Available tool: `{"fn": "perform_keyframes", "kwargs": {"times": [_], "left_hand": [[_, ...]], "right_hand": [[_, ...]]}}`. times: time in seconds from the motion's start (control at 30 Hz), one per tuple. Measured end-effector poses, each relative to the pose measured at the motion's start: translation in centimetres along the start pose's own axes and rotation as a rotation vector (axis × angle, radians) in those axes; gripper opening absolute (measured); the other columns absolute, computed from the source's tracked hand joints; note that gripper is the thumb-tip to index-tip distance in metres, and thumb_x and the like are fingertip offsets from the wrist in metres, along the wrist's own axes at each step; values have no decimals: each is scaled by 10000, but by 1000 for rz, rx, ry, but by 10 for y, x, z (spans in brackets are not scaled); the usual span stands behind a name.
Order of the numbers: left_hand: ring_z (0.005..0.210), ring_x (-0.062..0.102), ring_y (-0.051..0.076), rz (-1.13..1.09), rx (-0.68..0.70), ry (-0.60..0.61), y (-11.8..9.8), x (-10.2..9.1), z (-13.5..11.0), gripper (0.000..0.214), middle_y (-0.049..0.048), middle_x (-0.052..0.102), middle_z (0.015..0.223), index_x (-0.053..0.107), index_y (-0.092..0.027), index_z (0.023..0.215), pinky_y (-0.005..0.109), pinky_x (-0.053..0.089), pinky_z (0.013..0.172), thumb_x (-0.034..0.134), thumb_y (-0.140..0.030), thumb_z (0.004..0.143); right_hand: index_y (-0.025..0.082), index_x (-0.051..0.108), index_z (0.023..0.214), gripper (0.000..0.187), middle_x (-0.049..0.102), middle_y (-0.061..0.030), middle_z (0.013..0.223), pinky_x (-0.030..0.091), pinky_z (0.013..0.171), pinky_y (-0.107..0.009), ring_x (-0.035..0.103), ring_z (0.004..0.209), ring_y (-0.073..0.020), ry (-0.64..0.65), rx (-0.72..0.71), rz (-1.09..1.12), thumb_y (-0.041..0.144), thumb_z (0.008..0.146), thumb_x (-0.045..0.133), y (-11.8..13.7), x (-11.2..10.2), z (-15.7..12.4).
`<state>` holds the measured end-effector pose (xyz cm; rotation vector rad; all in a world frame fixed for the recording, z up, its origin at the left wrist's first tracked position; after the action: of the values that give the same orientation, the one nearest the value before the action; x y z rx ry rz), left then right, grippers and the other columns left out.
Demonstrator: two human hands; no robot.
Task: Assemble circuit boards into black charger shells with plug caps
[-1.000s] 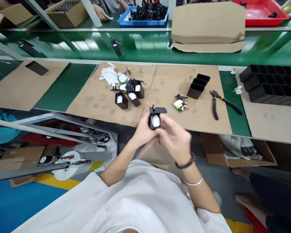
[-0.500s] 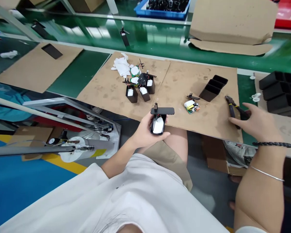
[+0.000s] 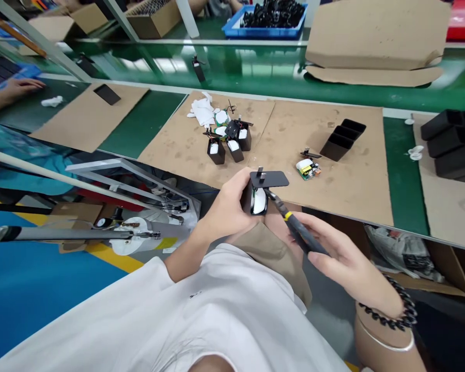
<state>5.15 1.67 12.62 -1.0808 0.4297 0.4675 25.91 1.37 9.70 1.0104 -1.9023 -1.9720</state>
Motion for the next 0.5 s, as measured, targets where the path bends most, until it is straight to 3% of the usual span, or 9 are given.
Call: {"fn": "perform_keyframes", "kwargs": {"times": [0.1,0.5], "left_hand": [[1021,649,238,76,-1,49,-4,1,0,486,69,669,1104,550,-192,1125,330,521,904,634,-58,666],[1025,643,262,225,-29,112,-4,3,0,464,89,672,1115,552,-183,1132,366,501,876,631,-62,691]], "right_hand": [[409,613,1390,450,655,-17,1431,589,1030,-335,663,1279,-258,43,-54,60,426,940,631,8,13,3],[347,565,1451,529,616,-68,1468,577,1056,-385,620,1324,-299,36,-37,-93,396,928,620,7,14,-8]]}}
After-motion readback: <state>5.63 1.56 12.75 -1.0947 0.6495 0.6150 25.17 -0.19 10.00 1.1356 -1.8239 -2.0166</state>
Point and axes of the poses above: each hand's wrist, its own z-axis towards the middle knuckle, its own x-axis out of the palm, y = z × x, the point moved 8 cm from there along z, towards the middle knuckle
